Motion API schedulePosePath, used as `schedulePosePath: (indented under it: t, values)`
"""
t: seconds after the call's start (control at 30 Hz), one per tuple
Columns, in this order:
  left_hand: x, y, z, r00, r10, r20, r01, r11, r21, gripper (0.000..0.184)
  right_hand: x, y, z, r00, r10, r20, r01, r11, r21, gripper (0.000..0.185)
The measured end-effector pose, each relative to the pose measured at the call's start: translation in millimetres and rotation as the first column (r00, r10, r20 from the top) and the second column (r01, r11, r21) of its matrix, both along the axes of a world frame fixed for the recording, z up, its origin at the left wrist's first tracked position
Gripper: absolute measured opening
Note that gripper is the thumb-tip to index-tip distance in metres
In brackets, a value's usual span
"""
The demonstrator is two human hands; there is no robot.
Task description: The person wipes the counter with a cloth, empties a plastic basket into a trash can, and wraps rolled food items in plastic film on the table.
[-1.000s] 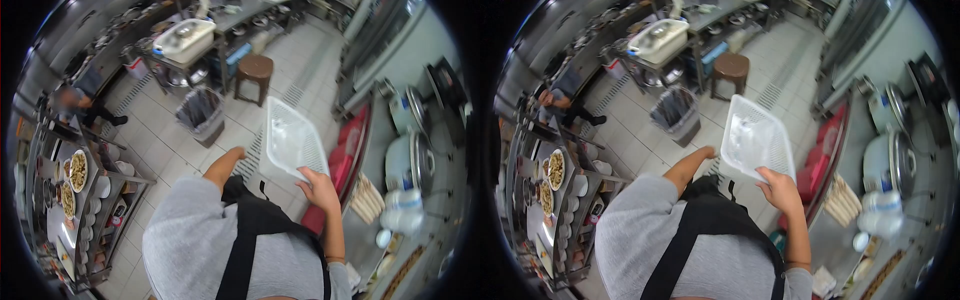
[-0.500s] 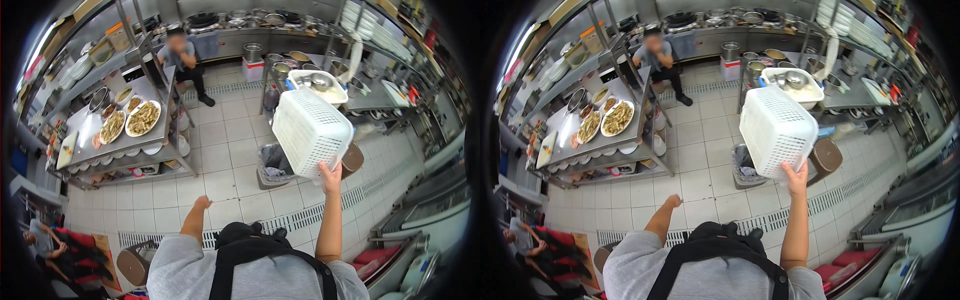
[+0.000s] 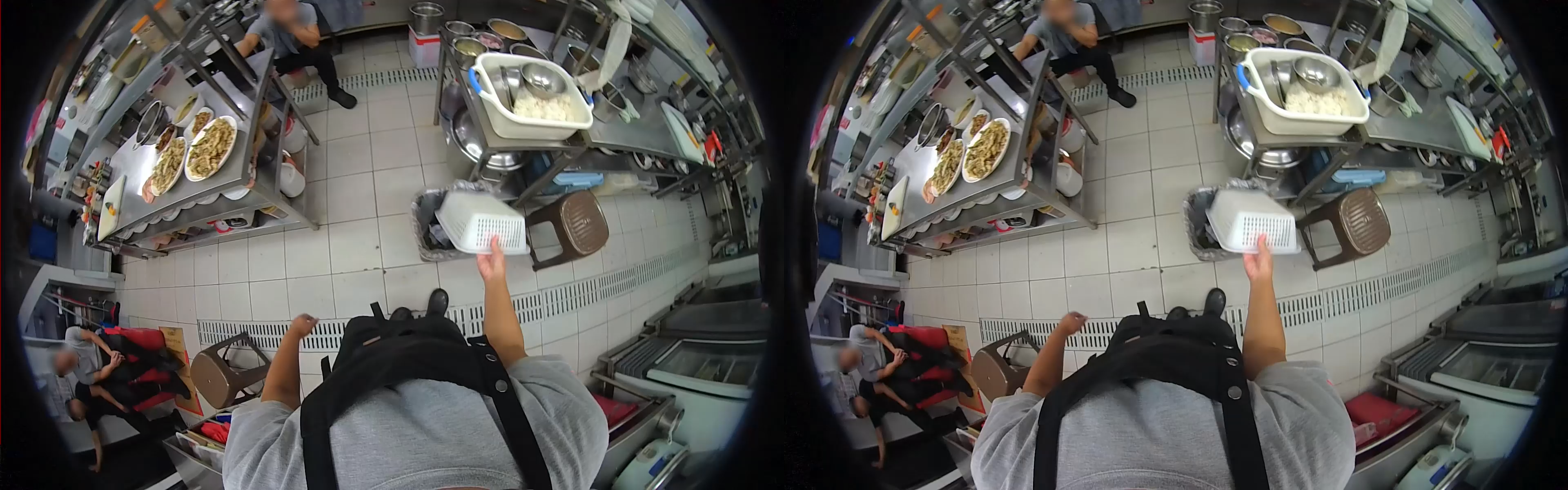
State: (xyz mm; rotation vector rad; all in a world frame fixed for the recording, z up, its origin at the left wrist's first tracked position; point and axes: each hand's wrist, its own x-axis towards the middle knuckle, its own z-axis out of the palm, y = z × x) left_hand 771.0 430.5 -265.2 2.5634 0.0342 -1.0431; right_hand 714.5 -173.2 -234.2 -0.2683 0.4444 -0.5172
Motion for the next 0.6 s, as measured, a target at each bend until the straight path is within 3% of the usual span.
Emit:
schedulePosePath:
  t: [0.07, 0.1, 0.13, 0.23, 0.3, 0.37, 0.47, 0.6]
  values:
    - [13, -24, 11, 0.993, 0.041, 0.112, -0.037, 0.999, -0.038, 0.048, 5, -19, 25, 0.999, 0.015, -0.03, -0.015, 1.0, 0.003, 0.042]
    - [18, -41, 19, 0.991, 0.129, 0.04, -0.127, 0.991, -0.051, 0.047, 0, -23, 30, 0.998, 0.041, -0.042, -0.041, 0.999, 0.005, 0.041]
    - [24, -48, 8, 0.993, 0.048, 0.108, -0.046, 0.999, -0.027, 0.046, -9, -23, 31, 0.998, 0.034, -0.06, -0.034, 0.999, 0.007, 0.041]
    - [38, -84, -10, 0.998, 0.021, 0.052, -0.016, 0.996, -0.091, 0.045, -28, -20, 27, 0.991, 0.078, -0.111, -0.081, 0.997, -0.018, 0.041]
    - [44, -113, -4, 0.999, -0.029, 0.045, 0.033, 0.994, -0.1, 0.045, -32, -20, 11, 0.943, 0.094, -0.318, -0.102, 0.995, -0.009, 0.04]
    - [46, -136, -1, 0.997, -0.078, 0.029, 0.081, 0.991, -0.105, 0.045, -24, -21, 5, 0.965, 0.052, -0.257, -0.05, 0.999, 0.015, 0.041]
    - [58, -155, -2, 0.977, -0.185, 0.11, 0.2, 0.968, -0.153, 0.044, -17, -9, 49, 0.97, 0.062, -0.233, -0.077, 0.996, -0.054, 0.04]
    - [65, -166, -5, 0.956, -0.279, 0.093, 0.286, 0.956, -0.07, 0.045, -32, -8, 44, 0.96, 0.129, -0.248, -0.14, 0.99, -0.025, 0.04]
